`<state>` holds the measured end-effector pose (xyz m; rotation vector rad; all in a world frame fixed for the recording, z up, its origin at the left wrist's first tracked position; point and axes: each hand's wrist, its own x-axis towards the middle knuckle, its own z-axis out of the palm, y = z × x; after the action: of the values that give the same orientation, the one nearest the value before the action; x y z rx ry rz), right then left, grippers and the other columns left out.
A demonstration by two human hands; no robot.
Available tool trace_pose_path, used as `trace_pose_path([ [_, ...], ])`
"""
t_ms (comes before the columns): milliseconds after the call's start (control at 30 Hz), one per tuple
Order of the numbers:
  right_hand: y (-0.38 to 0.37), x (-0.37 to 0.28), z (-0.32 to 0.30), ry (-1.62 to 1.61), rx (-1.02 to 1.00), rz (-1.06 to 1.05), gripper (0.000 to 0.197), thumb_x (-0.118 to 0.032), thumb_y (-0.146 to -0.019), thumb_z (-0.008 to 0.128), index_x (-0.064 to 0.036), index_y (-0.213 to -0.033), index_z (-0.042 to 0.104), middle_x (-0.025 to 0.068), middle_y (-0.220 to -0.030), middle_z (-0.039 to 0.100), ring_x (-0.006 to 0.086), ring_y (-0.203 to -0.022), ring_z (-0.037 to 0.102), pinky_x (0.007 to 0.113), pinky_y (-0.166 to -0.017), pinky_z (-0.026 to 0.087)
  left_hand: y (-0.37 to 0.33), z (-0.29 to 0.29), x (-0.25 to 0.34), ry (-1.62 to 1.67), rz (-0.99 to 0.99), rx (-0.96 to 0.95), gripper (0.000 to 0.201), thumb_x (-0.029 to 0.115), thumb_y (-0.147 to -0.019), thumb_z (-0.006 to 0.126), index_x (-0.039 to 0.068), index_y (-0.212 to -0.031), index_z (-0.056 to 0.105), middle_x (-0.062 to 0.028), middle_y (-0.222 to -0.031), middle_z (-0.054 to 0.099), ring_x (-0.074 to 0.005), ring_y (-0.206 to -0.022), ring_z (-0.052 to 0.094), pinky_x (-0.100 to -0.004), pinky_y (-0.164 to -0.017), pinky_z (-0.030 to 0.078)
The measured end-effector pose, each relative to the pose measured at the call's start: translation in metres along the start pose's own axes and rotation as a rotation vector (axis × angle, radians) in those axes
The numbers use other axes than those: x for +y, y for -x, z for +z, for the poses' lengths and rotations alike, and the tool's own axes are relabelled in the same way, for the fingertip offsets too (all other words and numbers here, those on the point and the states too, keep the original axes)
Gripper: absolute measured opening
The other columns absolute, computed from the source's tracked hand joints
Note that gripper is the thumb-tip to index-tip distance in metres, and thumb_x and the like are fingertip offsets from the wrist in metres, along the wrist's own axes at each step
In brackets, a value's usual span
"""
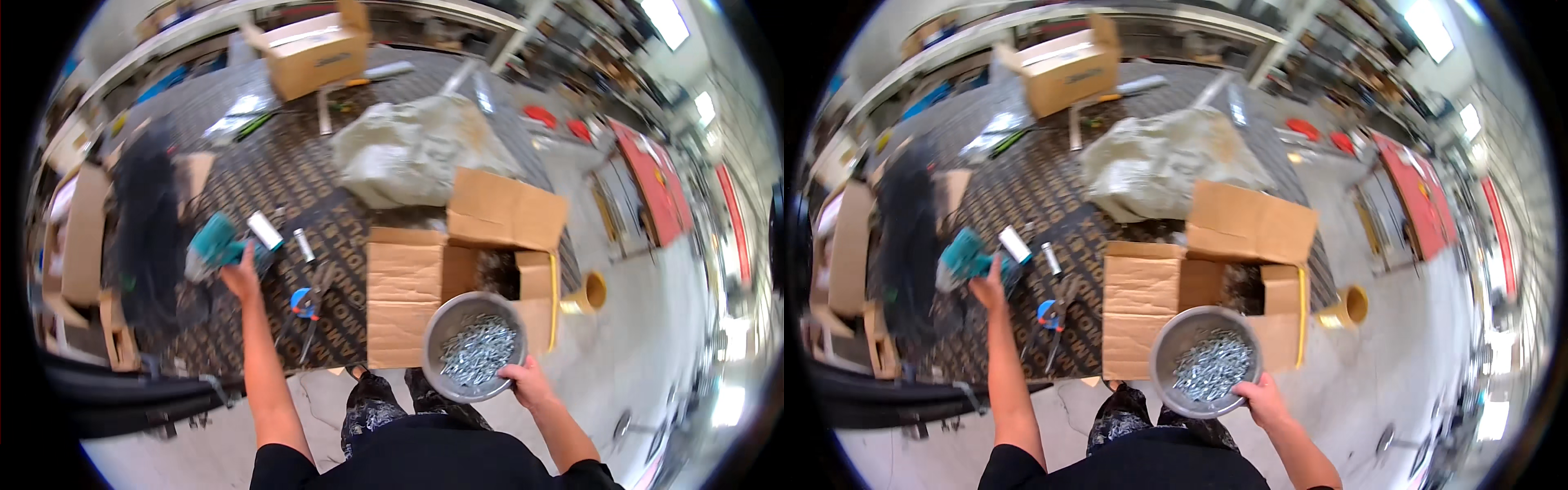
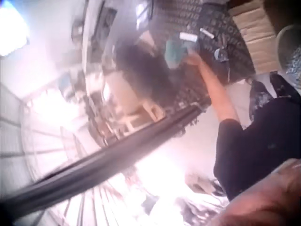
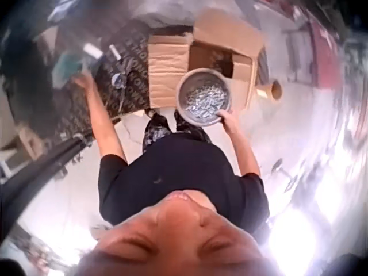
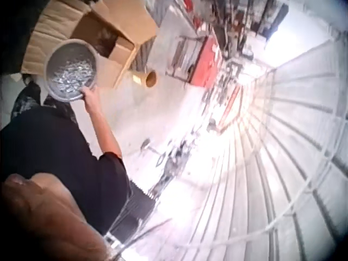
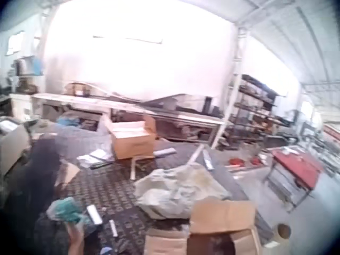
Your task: The person gathers fasteners into a metal bowl from a shelf and a white bag, then carries the bowl and a drill across a workshop towards a stack of frames.
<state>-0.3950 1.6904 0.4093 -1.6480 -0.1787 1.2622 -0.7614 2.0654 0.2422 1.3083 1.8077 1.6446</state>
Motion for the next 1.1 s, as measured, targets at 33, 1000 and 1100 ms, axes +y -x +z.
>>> trace_pose_path([
  [33, 0.006, 0.012, -0.004, 0.011, -0.004, 0.028, 0.033, 0.005, -0.067, 0.055, 0.0040, -0.100, 0.051, 0.0096, -0.089, 0.060, 0.0173, -0.075, 0.059, 0.029, -0.068, 0.050, -0.005, 0.007, -0.007, 0.021, -0.030, -0.007, 0.029, 0.023, -0.068, 0.076, -0.001, -0.077, 0.061, -0.0061, -0.074, 0.060, -0.0186, -0.072, 0.055, -0.0329, -0.073, 0.043],
  [1000, -0.074, -0.046, -0.067, 0.371, -0.896, -0.317, 0.052, -0.007, -0.071, 0.051, 0.0018, -0.121, 0.041, 0.0156, -0.105, 0.056, 0.0238, -0.097, 0.055, 0.032, -0.085, 0.043, 0.436, -0.077, 0.248, 0.749, -0.972, -0.186, 0.068, 0.042, -0.078, 0.062, 0.001, -0.126, 0.037, -0.0112, -0.125, 0.045, -0.0251, -0.113, 0.044, -0.0399, -0.097, 0.034],
  [1100, -0.064, -0.036, -0.095, 0.589, -0.912, -0.455, 0.059, -0.016, -0.070, 0.054, 0.0019, -0.123, 0.037, 0.0249, -0.104, 0.055, 0.0358, -0.098, 0.054, 0.037, -0.087, 0.042, 0.480, -0.063, 0.283, 0.833, -1.052, -0.020, 0.058, 0.034, -0.083, 0.059, 0.002, -0.126, 0.038, -0.0113, -0.123, 0.048, -0.0260, -0.112, 0.046, -0.0417, -0.096, 0.036],
])
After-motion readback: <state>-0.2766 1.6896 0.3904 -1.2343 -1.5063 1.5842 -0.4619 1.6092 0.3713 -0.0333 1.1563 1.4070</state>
